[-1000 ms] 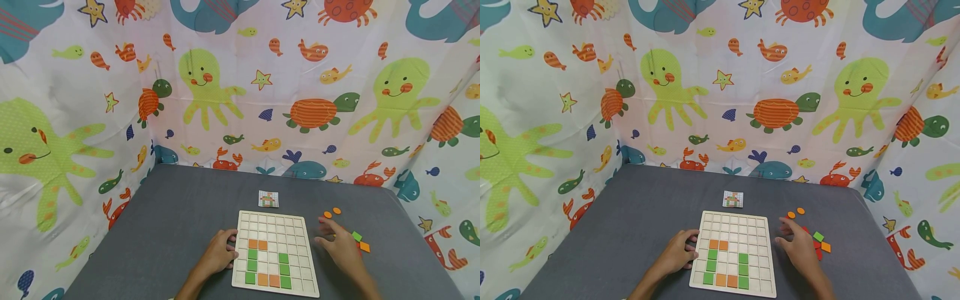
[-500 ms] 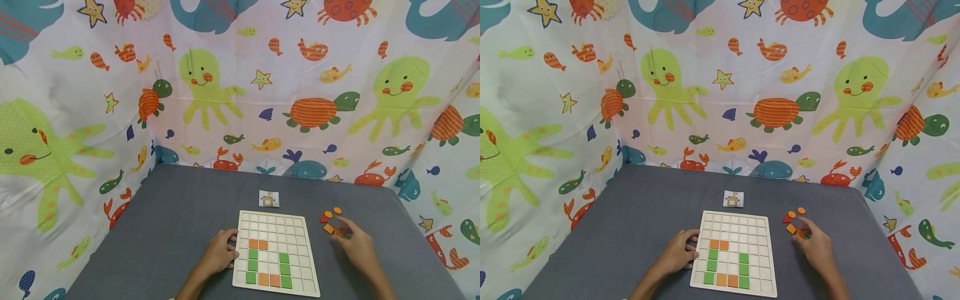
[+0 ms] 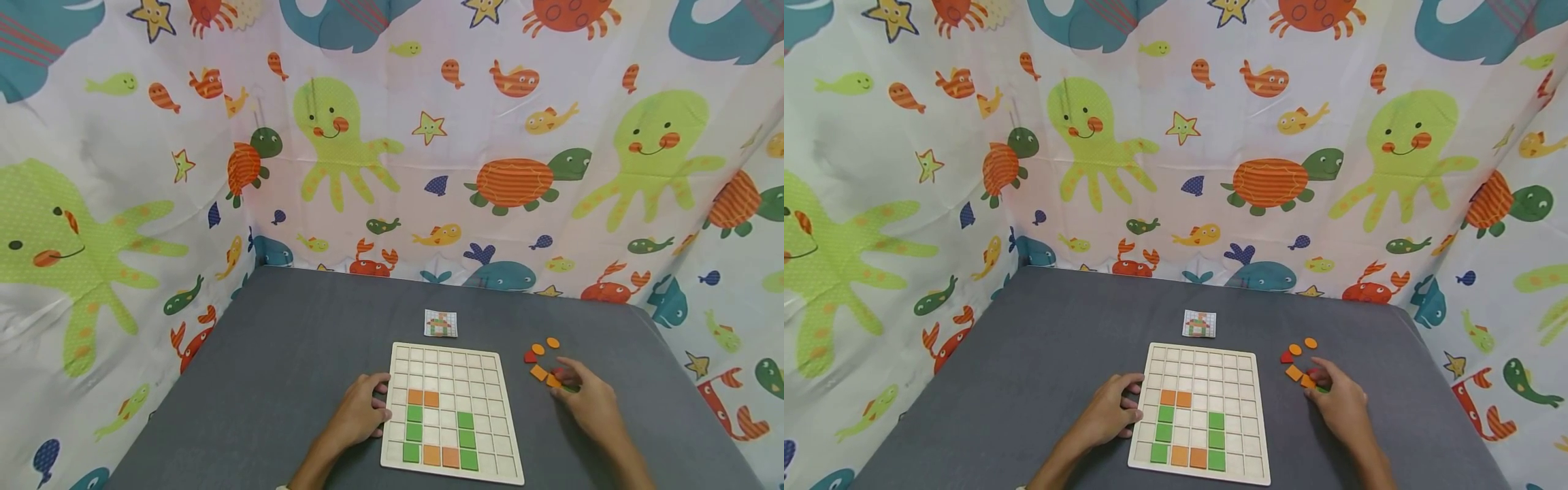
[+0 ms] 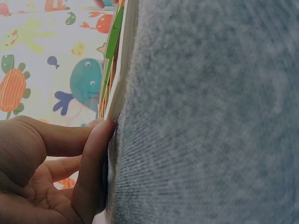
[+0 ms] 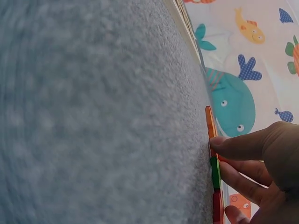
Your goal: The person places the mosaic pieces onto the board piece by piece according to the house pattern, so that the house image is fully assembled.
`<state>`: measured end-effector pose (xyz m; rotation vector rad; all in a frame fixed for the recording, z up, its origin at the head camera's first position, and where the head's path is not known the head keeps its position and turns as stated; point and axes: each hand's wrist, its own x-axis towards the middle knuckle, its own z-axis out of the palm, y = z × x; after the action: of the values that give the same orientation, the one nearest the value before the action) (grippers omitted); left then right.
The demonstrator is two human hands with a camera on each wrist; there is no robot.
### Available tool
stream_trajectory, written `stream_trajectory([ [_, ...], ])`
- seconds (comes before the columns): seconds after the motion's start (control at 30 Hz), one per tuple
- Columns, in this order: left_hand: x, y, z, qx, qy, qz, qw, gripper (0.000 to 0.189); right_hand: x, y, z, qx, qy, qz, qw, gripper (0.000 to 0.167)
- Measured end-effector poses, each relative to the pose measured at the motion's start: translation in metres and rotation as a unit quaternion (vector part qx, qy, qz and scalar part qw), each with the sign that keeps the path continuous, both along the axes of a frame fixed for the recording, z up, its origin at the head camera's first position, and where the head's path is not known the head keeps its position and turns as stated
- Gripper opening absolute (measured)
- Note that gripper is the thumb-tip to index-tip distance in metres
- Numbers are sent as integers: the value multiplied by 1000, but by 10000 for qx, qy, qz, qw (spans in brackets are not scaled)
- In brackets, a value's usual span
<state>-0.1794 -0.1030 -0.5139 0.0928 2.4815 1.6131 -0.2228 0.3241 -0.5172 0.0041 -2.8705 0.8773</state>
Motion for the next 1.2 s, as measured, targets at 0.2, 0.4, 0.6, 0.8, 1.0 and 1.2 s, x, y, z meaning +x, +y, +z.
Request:
stream_trajectory([
  [0.2,0,0,0,14,6,-3,10000,63,-2,3,-2,77,23,-11,10000,62],
  [0.4,1,0,1,8,57,-14,10000,63,-2,4,-3,62,34,10,10000,61],
  [0.6,1,0,1,-20,28,6,10000,63,1,2,1,0,-45,33,10000,68],
  [0.8,1,1,2,-39,19,26,10000,63,3,-1,2,-38,10,58,10000,75],
  [1.0,1,1,1,-40,-6,7,10000,63,7,-9,5,-26,206,188,9996,77],
  [1.2,1,1,2,-41,17,7,10000,63,8,-23,10,-121,325,399,9986,75],
])
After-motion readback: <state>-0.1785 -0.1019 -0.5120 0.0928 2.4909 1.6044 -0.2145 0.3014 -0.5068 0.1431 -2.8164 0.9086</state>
